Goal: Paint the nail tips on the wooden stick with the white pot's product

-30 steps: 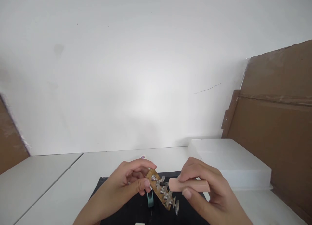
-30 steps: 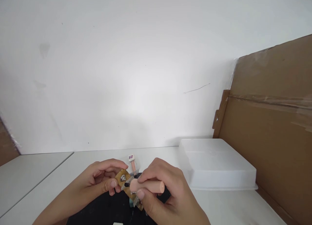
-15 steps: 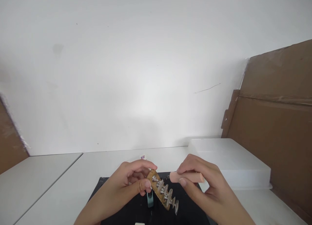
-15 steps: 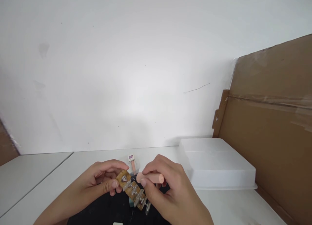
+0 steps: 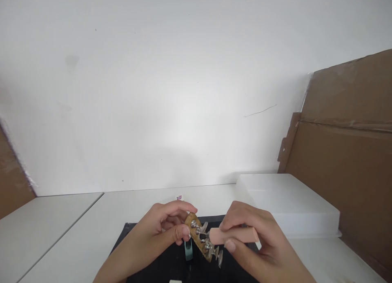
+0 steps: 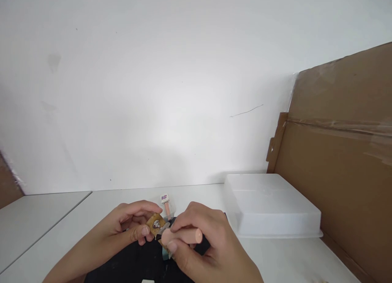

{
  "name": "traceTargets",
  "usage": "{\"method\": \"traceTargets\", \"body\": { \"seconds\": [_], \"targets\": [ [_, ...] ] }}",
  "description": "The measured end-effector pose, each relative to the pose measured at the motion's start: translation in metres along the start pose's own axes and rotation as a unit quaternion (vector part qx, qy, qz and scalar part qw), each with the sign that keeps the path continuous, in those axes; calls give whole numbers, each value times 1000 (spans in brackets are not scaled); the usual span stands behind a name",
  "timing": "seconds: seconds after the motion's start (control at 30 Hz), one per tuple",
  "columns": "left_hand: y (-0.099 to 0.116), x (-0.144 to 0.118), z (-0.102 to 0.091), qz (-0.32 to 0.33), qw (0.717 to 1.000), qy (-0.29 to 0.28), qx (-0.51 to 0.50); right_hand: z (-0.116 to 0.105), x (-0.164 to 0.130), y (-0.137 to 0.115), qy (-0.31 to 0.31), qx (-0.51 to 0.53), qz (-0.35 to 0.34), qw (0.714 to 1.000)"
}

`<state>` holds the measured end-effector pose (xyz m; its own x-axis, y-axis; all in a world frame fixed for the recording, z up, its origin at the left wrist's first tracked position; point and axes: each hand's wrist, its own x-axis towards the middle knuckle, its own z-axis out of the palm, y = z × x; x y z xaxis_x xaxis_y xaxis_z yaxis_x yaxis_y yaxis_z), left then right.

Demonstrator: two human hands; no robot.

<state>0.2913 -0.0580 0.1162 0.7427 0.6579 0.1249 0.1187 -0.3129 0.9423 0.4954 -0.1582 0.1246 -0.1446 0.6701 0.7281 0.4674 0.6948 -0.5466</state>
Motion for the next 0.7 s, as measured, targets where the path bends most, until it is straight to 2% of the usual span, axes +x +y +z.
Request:
{"method": "traceTargets", "body": {
  "seconds": [0.23,0.7],
  "targets": [
    [0,-3,2,-3,1000,-2,6,0,-1,5,-20,-33,54,998],
    [0,-6,-1,-12,1000,-4,13,-6,0,3,-11,-79,84,993]
  ]
}}
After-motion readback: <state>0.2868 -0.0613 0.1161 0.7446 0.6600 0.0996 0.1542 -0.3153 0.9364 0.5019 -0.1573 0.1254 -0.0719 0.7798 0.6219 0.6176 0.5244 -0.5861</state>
